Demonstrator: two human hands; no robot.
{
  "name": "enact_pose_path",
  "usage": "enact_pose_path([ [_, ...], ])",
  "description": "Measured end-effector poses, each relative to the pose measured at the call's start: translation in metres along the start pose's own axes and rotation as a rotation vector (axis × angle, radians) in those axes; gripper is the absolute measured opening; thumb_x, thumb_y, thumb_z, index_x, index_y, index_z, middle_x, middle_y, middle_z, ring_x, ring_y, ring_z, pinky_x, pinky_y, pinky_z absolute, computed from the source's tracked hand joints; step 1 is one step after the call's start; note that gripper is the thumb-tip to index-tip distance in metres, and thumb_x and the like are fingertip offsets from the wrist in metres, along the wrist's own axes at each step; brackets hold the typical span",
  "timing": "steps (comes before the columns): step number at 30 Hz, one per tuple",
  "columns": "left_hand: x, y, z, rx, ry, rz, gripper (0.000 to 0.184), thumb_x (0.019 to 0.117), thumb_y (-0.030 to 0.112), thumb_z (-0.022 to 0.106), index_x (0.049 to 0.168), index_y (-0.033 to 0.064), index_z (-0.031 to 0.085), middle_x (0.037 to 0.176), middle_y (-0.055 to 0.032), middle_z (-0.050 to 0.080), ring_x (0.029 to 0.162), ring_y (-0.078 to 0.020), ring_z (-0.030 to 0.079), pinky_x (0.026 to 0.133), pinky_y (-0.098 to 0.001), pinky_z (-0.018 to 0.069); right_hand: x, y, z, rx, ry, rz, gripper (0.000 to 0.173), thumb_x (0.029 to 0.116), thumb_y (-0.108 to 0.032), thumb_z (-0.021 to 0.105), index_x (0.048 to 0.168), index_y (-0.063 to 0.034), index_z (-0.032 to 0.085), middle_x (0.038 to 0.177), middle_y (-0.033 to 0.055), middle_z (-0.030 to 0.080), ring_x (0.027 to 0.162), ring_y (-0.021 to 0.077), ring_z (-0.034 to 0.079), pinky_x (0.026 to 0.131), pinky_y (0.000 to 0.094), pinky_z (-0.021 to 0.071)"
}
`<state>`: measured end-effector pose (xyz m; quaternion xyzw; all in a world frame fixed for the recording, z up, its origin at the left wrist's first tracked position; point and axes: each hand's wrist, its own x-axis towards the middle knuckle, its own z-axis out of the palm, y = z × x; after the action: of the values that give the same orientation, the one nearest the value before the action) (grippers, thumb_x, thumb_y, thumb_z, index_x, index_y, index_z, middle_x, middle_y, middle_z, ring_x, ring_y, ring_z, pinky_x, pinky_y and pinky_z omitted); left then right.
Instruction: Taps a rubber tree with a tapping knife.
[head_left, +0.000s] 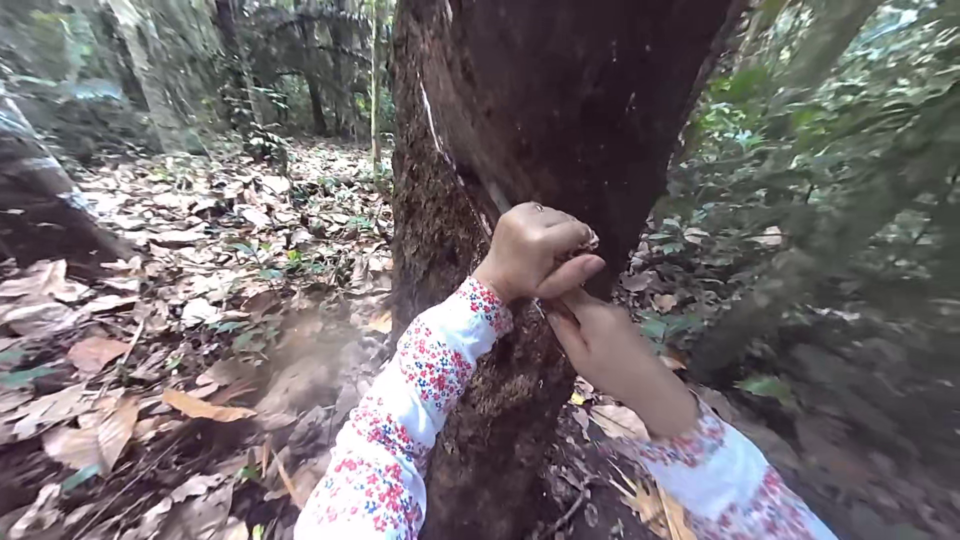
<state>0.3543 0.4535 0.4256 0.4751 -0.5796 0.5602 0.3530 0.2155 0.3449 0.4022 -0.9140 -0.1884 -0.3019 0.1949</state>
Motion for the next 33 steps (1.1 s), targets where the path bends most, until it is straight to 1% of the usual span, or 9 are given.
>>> enact_pose_path([
  [5,-0.007,-0.038,0.002,0.120,-0.049,-0.061,0.058,0.1025,0.038,0.037,0.076,0.0002,0.073,0.074,-0.0143,0.074,0.067,-0.0248,0.071,0.064,-0.0429,0.0544,0.038,0.021,0.022,0.126,-0.146,0.123,0.041,0.1045,-0.008,0.050,0.143,0.0057,0.052,0.106,0.0258,0.070,0.094,0.0357,0.069,0.086,0.0513,0.0542],
  [10,-0.027,-0.013,0.019,0.132,-0.071,-0.026,0.067,0.1028,0.048,0.032,0.071,0.0036,0.069,0.066,-0.0114,0.071,0.061,-0.0227,0.069,0.060,-0.0413,0.0538,0.007,0.035,0.031,0.115,-0.108,0.059,0.033,0.1022,-0.006,0.048,0.128,0.0111,0.061,0.108,0.0281,0.070,0.100,0.0380,0.071,0.090,0.0490,0.0554],
  [16,-0.039,-0.025,0.034,0.226,0.016,-0.020,0.064,0.1042,0.046,0.033,0.074,0.0042,0.071,0.070,-0.0119,0.073,0.067,-0.0232,0.070,0.071,-0.0425,0.0560,0.023,0.053,0.035,-0.017,-0.294,0.197,0.039,0.1083,-0.015,0.045,0.139,0.0081,0.052,0.121,0.0304,0.065,0.114,0.0426,0.065,0.101,0.0524,0.0502],
  [19,-0.049,-0.008,0.043,0.211,0.035,0.007,0.069,0.1063,0.052,0.028,0.070,0.0064,0.065,0.062,-0.0093,0.065,0.059,-0.0207,0.064,0.067,-0.0386,0.0531,0.001,0.050,0.031,-0.082,-0.230,0.143,0.035,0.1057,-0.012,0.048,0.131,0.0099,0.059,0.114,0.0324,0.067,0.106,0.0462,0.068,0.092,0.0548,0.0544],
  [24,-0.036,-0.019,0.041,0.242,0.066,-0.047,0.065,0.1045,0.047,0.032,0.074,0.0039,0.071,0.069,-0.0117,0.072,0.066,-0.0221,0.069,0.073,-0.0410,0.0555,0.021,0.060,0.021,-0.117,-0.330,0.169,0.037,0.1079,-0.015,0.047,0.141,0.0016,0.053,0.116,0.0280,0.066,0.107,0.0439,0.067,0.092,0.0566,0.0532],
  [26,-0.048,0.008,0.054,0.217,0.024,-0.090,0.067,0.1032,0.051,0.033,0.074,0.0054,0.072,0.071,-0.0100,0.073,0.067,-0.0214,0.069,0.074,-0.0428,0.0555,-0.013,0.073,0.022,-0.143,-0.276,0.113,0.034,0.1058,-0.014,0.049,0.131,0.0061,0.060,0.113,0.0297,0.068,0.103,0.0458,0.070,0.089,0.0573,0.0556],
  [29,-0.058,0.040,0.073,0.165,-0.021,-0.046,0.068,0.1055,0.050,0.030,0.069,0.0067,0.068,0.063,-0.0077,0.068,0.061,-0.0191,0.067,0.065,-0.0381,0.0541,-0.054,0.082,0.021,-0.146,-0.135,0.032,0.027,0.0997,-0.009,0.056,0.115,0.0113,0.067,0.102,0.0312,0.070,0.091,0.0471,0.072,0.079,0.0572,0.0589],
  [31,-0.052,0.034,0.066,0.171,-0.038,-0.049,0.069,0.1052,0.049,0.030,0.071,0.0046,0.069,0.067,-0.0102,0.071,0.063,-0.0210,0.070,0.065,-0.0392,0.0557,-0.042,0.072,0.017,-0.105,-0.171,0.062,0.030,0.1020,-0.011,0.053,0.120,0.0105,0.064,0.105,0.0301,0.070,0.095,0.0452,0.072,0.082,0.0553,0.0580],
  [33,-0.046,0.012,0.056,0.198,-0.032,-0.038,0.068,0.1048,0.048,0.032,0.074,0.0024,0.071,0.070,-0.0126,0.073,0.065,-0.0228,0.071,0.068,-0.0411,0.0565,-0.014,0.063,0.017,-0.046,-0.265,0.133,0.035,0.1052,-0.012,0.049,0.130,0.0104,0.058,0.115,0.0304,0.068,0.106,0.0434,0.069,0.094,0.0532,0.0540],
])
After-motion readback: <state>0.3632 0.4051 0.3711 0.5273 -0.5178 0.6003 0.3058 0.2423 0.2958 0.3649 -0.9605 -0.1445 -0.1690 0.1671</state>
